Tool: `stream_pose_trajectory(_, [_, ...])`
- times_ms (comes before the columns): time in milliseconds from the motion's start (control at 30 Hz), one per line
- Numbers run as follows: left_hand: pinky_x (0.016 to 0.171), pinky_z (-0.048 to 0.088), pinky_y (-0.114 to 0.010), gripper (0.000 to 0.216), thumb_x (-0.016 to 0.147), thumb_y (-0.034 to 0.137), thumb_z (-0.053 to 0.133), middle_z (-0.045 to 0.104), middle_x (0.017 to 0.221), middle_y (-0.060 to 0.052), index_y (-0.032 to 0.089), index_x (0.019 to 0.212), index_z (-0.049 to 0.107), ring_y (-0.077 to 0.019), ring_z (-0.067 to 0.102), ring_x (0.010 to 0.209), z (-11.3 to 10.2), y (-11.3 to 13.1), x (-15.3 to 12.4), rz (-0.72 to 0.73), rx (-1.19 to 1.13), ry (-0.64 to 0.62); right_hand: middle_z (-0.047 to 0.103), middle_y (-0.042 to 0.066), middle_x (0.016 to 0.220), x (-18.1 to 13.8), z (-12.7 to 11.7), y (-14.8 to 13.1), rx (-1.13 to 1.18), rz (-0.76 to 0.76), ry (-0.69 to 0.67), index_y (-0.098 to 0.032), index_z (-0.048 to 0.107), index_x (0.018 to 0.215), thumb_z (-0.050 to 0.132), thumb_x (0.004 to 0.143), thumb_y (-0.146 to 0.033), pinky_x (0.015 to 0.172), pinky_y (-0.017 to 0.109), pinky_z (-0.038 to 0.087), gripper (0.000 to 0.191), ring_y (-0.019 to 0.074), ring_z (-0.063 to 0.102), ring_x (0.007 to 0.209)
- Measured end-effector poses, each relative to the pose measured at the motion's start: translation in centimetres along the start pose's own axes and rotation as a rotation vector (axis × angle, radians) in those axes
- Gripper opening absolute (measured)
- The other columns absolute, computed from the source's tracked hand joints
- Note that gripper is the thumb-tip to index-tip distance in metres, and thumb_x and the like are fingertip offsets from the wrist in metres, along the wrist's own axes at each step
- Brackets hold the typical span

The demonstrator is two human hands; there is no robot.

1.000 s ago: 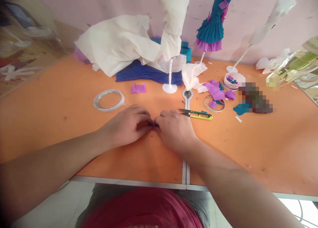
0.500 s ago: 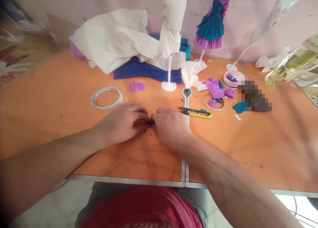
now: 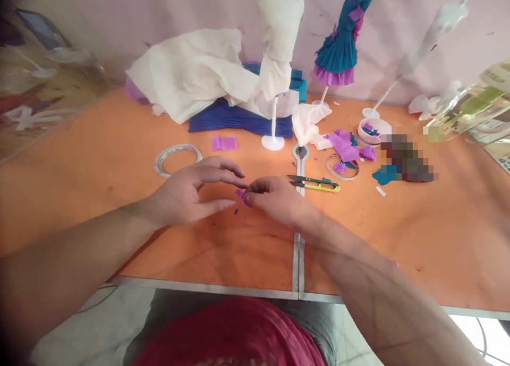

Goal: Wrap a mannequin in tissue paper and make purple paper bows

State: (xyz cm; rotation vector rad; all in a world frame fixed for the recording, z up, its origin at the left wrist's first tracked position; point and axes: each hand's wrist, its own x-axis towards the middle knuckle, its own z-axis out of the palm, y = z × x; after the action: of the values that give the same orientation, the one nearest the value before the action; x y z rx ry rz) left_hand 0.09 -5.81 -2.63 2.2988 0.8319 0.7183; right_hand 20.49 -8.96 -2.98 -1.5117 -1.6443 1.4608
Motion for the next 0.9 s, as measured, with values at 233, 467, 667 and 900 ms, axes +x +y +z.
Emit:
stream_pose_trajectory(233, [0.082,0.051,-0.033,0.014,0.075,0.037,0.07,0.071,0.089,-0.002,0.024,0.081,0.071,-0.019,0.064,0.086,0.7,0.8,0.2,-0.191,-0.159,0.03,0.04,-0.007,0.057,0.0,-0.1,0.4,0.499,0.155,-0.211,-0.015,0.065,0.082,0.074,0.068,-0.038,0.04,0.019,0.012,0.029,0.0038,0.025,0.046])
stream_pose_trajectory(467, [0.085,0.053,-0.037,0.019,0.074,0.04,0.071,0.074,0.092,-0.004,0.022,0.079,0.07,-0.0225,0.068,0.089,0.5,-0.4,0.4,-0.402,-0.283,0.072,0.063,0.002,0.091,0.0,0.2,0.3,0.319,0.086,0.05,-0.022,0.065,0.099,0.058,0.081,-0.036,0.038,0.017,0.023,0.024,0.0041,0.041,0.048])
stream_pose_trajectory(667, [0.082,0.054,-0.035,0.026,0.073,0.038,0.073,0.074,0.085,-0.004,0.019,0.089,0.066,-0.0199,0.07,0.082,0.5,-0.5,0.6,-0.5,-0.496,0.136,0.066,0.0,0.1,-0.5,0.6,-0.2,-0.092,-0.147,0.291,-0.026,0.065,0.106,0.061,0.077,-0.027,0.054,0.022,0.042,0.03,0.0067,0.05,0.057])
stream_pose_trajectory(900, [0.085,0.052,-0.04,0.033,0.072,0.04,0.074,0.073,0.085,-0.005,0.02,0.097,0.067,-0.0226,0.07,0.084,1.0,-0.8,0.5,-0.525,-0.558,0.173,0.065,-0.001,0.087,-0.4,1.4,0.0,-0.372,-0.408,0.494,-0.024,0.071,0.092,0.064,0.08,-0.027,0.064,0.025,0.042,0.015,0.0087,0.048,0.059])
